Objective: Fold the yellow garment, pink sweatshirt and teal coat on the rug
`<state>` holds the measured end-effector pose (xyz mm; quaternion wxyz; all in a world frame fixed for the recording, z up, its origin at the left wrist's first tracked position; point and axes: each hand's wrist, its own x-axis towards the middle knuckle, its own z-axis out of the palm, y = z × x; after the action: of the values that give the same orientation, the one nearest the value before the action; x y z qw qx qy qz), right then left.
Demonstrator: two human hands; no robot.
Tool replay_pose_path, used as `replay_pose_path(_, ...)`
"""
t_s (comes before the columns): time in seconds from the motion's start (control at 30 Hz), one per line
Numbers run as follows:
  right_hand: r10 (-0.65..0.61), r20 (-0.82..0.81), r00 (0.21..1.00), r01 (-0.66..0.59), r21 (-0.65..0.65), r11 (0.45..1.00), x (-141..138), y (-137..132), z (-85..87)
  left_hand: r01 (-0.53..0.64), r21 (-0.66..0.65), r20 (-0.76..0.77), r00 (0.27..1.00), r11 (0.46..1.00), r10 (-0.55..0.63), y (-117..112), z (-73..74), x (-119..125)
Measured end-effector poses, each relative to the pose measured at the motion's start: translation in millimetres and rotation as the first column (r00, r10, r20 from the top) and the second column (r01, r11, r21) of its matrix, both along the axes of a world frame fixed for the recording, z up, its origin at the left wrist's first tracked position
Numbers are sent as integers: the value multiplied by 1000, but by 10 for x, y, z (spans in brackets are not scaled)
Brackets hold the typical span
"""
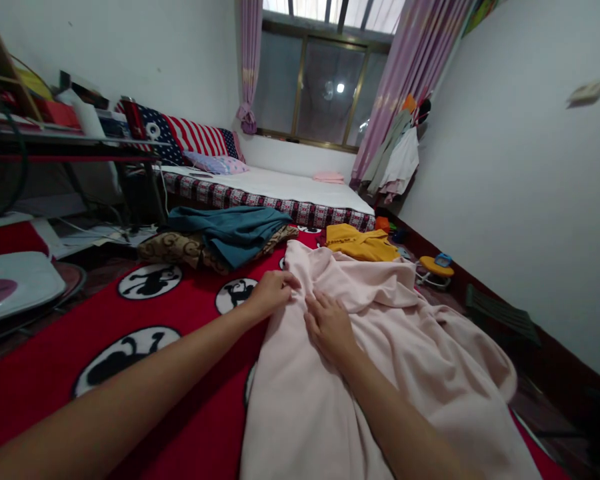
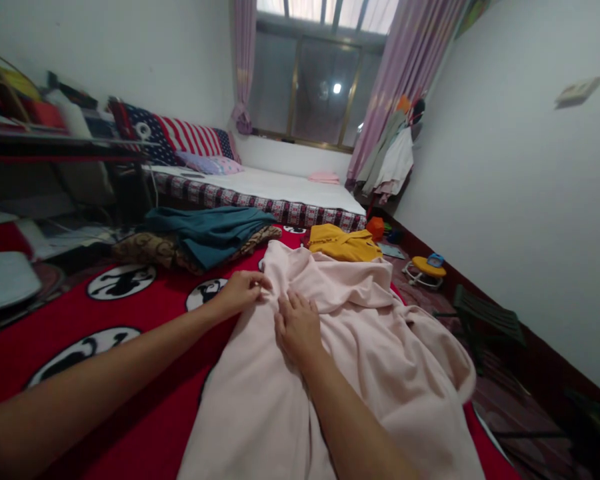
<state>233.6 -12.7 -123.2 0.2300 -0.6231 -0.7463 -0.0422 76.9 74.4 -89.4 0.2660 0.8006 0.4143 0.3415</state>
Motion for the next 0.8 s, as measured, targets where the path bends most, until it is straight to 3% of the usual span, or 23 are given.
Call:
replay_pose_path(0.07, 26, -41, 999, -23, 54, 998, 9, -5, 15, -91, 154, -48, 994, 984, 99, 368, 79, 29)
replay_pose_path(0.13, 79, -93, 992, -67, 126, 990, 16, -10, 49, -104, 261, -117, 983, 960, 138, 708, 153, 118)
replay_pose_path(0.23, 165, -175, 971, -128, 209, 970, 30, -17, 69, -66, 270, -237, 962, 961, 133, 1123, 221, 315)
replay_pose_path(0.33, 190, -240, 952, -136, 224, 965, 50, -18, 49, -49, 216, -308, 944, 975, 116, 1396, 233, 494)
replay_pose_path(0.57, 203, -283, 937, -136, 239, 962, 62, -22, 49, -18, 115, -396, 916, 993, 62, 1606, 337, 549)
replay_pose_path(0.7, 148, -249, 957, -68, 305, 950, 48, -38, 101, -160, 176, -417, 882, 971, 221, 1642, 455, 432)
replay_pose_path(0.8, 56, -204, 977, -8, 232, 973, 37, -28, 97, -262, 239, -421, 840, 935, 343, 1596, 432, 393)
